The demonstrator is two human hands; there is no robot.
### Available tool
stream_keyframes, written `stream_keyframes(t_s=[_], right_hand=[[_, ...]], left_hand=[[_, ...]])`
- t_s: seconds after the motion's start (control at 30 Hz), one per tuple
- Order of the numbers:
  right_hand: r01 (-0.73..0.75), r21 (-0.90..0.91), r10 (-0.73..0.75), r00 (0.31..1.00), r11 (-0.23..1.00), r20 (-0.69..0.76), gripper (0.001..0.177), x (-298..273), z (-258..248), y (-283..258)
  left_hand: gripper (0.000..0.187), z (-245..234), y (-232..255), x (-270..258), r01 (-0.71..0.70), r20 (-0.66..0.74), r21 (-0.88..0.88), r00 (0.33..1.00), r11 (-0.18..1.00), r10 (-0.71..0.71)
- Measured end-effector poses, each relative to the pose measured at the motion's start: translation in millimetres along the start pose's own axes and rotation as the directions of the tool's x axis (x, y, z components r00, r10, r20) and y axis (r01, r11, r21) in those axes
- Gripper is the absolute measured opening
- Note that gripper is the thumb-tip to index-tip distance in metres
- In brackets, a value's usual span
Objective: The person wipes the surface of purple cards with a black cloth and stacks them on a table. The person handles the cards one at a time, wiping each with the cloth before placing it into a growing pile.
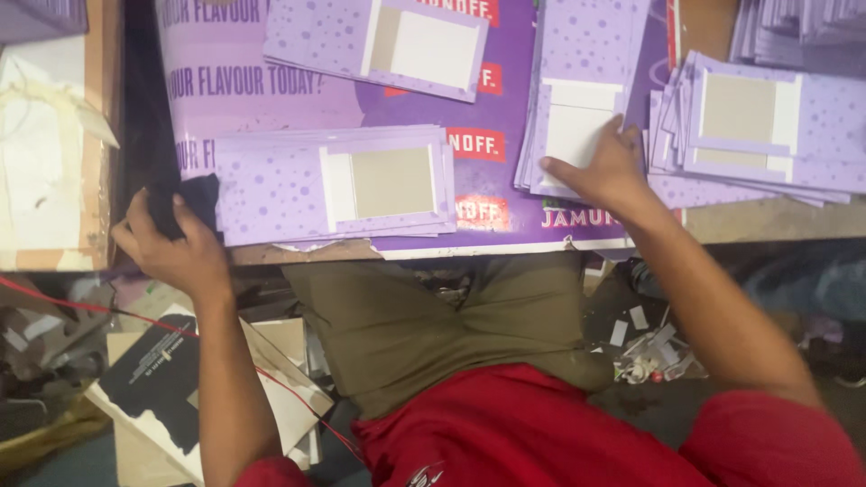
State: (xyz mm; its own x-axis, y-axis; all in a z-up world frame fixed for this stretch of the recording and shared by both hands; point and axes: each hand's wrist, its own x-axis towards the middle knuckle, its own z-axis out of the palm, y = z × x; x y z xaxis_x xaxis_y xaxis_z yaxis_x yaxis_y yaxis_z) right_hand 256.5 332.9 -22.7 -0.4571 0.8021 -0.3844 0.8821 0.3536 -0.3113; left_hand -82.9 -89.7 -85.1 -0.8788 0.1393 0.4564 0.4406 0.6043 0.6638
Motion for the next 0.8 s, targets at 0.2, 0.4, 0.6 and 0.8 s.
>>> stream_keyframes(t_s=[0.2, 0.4, 0.6, 0.8], right_hand=[[-0.155, -0.072, 0.162, 0.981, 0.985, 0.104, 0.143, 11.0, 4.2, -29.1], [-0.249, -0.062, 0.255, 0.958, 0.967, 0.135, 0.141, 12.7, -4.6, -45.1], [-0.216, 0.172, 0.188, 0.969, 0.961, 0.163, 0.115, -9.3, -46.6, -40.0], [-0.261, 0.934, -0.516, 0.78, 0.245, 0.354, 0.1, -69.7, -124.0, 0.1]], left_hand=[[0.036, 0.8, -6.6, -0.8, -0.061, -0.007, 0.026, 0.998, 0.998, 0.061], [0.036, -0.8, -1.2, -2.0, -0.036, -0.028, -0.019, 0.999, 0.999, 0.035], [0.034, 0.1, -4.4, -0.8, -0.044, -0.025, -0.011, 0.999, 0.999, 0.044], [0.032, -8.5, -6.3, 2.3, -0.024, -0.028, -0.111, 0.999, 0.993, 0.021]])
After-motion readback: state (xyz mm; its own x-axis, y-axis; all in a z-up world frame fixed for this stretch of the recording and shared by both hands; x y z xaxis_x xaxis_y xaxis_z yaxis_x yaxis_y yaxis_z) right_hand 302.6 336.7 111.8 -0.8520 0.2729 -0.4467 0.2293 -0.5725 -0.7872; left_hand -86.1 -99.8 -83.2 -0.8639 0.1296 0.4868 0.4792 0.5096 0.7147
